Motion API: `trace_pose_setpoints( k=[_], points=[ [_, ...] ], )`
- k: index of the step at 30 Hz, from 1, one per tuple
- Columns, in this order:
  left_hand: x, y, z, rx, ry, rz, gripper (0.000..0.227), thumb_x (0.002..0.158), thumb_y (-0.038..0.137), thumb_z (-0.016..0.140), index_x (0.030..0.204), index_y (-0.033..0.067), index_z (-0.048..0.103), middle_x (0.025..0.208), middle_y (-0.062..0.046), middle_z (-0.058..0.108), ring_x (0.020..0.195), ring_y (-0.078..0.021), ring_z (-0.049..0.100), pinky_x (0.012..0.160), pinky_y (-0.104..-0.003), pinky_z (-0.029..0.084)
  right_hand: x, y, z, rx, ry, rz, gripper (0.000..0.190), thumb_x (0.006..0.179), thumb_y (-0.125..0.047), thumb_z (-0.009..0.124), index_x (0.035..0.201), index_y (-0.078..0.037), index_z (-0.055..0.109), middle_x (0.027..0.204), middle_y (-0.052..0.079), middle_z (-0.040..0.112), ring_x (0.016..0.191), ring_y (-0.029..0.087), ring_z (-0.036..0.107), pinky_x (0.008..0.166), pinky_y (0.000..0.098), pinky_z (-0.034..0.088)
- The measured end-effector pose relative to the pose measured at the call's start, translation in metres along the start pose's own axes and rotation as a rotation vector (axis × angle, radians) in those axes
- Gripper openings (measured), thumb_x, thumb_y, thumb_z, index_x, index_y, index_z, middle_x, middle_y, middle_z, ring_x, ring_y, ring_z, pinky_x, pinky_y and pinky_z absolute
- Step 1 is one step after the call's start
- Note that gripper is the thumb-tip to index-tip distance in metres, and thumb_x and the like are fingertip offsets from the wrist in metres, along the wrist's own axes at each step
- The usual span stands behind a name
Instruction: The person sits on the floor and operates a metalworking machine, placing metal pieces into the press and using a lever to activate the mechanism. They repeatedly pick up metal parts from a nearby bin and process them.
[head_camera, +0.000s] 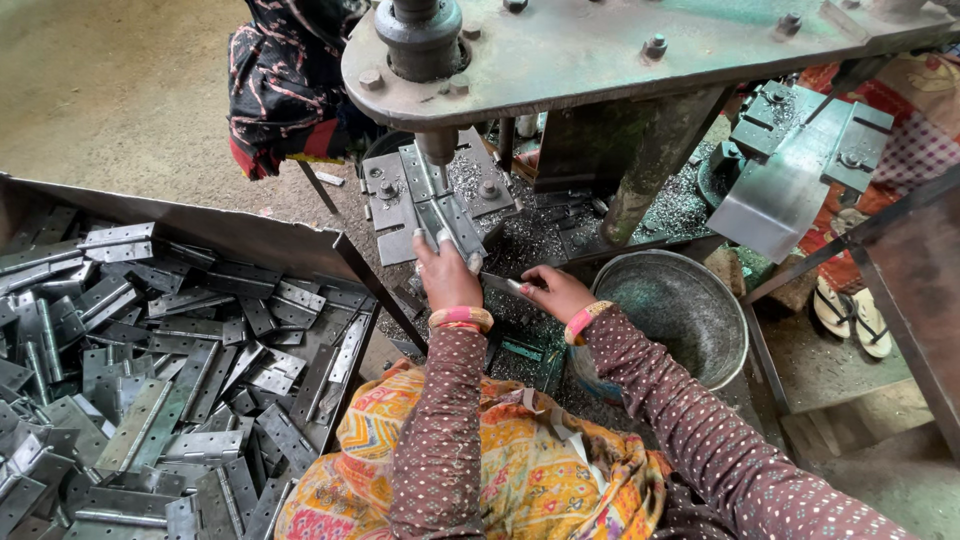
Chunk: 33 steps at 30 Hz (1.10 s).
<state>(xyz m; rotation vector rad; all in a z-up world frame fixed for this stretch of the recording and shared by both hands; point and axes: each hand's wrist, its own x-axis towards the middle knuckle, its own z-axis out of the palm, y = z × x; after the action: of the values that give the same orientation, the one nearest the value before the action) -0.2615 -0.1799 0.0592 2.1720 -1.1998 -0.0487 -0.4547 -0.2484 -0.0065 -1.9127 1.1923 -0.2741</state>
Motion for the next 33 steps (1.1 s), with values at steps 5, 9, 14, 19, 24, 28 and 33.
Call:
trace_pose_setpoints(
  k=[5, 9, 14, 19, 24, 28, 33],
  points=[
    [-0.003, 0.004, -0.001, 0.430, -0.198, 0.115, 0.028, 0.097, 0.012, 0.064, 0.122, -0.0008, 0.066, 0.146, -0.018, 0.049, 0.127, -0.0312, 0.056, 0.102, -0.042, 0.050, -0.002, -0.003, 0.000, -0.079, 0.017, -0.121, 0.045, 0.095, -0.040, 0.068, 0.126, -0.008, 0.064, 0.111, 0.010, 0.074, 0.098, 0.021, 0.071, 0.086, 0.0352, 0.054],
    [-0.003, 0.011, 0.001, 0.563, -0.167, 0.134, 0.036, 0.095, 0.027, 0.056, 0.122, 0.0055, 0.066, 0.152, -0.014, 0.043, 0.140, -0.0273, 0.045, 0.111, -0.051, 0.033, -0.006, -0.013, -0.002, -0.113, -0.075, 0.073, 0.049, 0.091, -0.042, 0.067, 0.128, -0.011, 0.062, 0.096, 0.007, 0.075, 0.078, 0.021, 0.074, 0.074, 0.0363, 0.057],
    [0.008, 0.005, 0.011, 0.544, -0.318, 0.132, 0.044, 0.100, 0.029, 0.046, 0.137, 0.0099, 0.058, 0.158, -0.011, 0.040, 0.141, -0.0267, 0.042, 0.116, -0.056, 0.026, 0.003, -0.013, -0.003, -0.345, -0.219, 0.104, 0.046, 0.092, -0.049, 0.062, 0.119, -0.011, 0.062, 0.085, 0.007, 0.077, 0.074, 0.024, 0.074, 0.070, 0.0421, 0.056],
    [0.029, -0.012, 0.013, 0.425, -0.275, 0.044, 0.040, 0.104, 0.026, 0.043, 0.136, 0.0099, 0.057, 0.159, -0.008, 0.041, 0.145, -0.0259, 0.039, 0.117, -0.058, 0.026, 0.012, -0.003, 0.001, -0.582, -0.206, 0.008, 0.051, 0.093, -0.053, 0.064, 0.111, -0.005, 0.062, 0.085, 0.016, 0.074, 0.082, 0.035, 0.073, 0.076, 0.0481, 0.054],
    [0.026, -0.004, 0.006, 0.485, -0.289, 0.094, 0.044, 0.100, 0.029, 0.046, 0.136, 0.0082, 0.058, 0.156, -0.010, 0.042, 0.146, -0.0276, 0.036, 0.117, -0.057, 0.025, 0.011, -0.010, -0.003, -0.722, -0.256, -0.035, 0.056, 0.093, -0.053, 0.064, 0.111, -0.001, 0.060, 0.092, 0.019, 0.072, 0.089, 0.038, 0.072, 0.081, 0.0489, 0.055],
    [0.016, 0.003, 0.003, 0.530, -0.308, 0.102, 0.041, 0.101, 0.029, 0.048, 0.134, 0.0076, 0.060, 0.157, -0.013, 0.041, 0.148, -0.0295, 0.035, 0.118, -0.055, 0.027, 0.009, -0.028, -0.007, -0.758, -0.336, 0.050, 0.058, 0.093, -0.053, 0.064, 0.115, 0.000, 0.058, 0.098, 0.019, 0.072, 0.095, 0.037, 0.072, 0.084, 0.0481, 0.055],
    [0.028, 0.001, 0.012, 0.530, -0.311, 0.088, 0.041, 0.100, 0.029, 0.047, 0.132, 0.0073, 0.060, 0.158, -0.013, 0.039, 0.146, -0.0304, 0.035, 0.117, -0.056, 0.027, 0.004, -0.038, -0.006, -0.765, -0.297, 0.053, 0.057, 0.092, -0.053, 0.066, 0.116, -0.001, 0.058, 0.098, 0.019, 0.072, 0.095, 0.037, 0.072, 0.084, 0.0488, 0.054]
  ],
)
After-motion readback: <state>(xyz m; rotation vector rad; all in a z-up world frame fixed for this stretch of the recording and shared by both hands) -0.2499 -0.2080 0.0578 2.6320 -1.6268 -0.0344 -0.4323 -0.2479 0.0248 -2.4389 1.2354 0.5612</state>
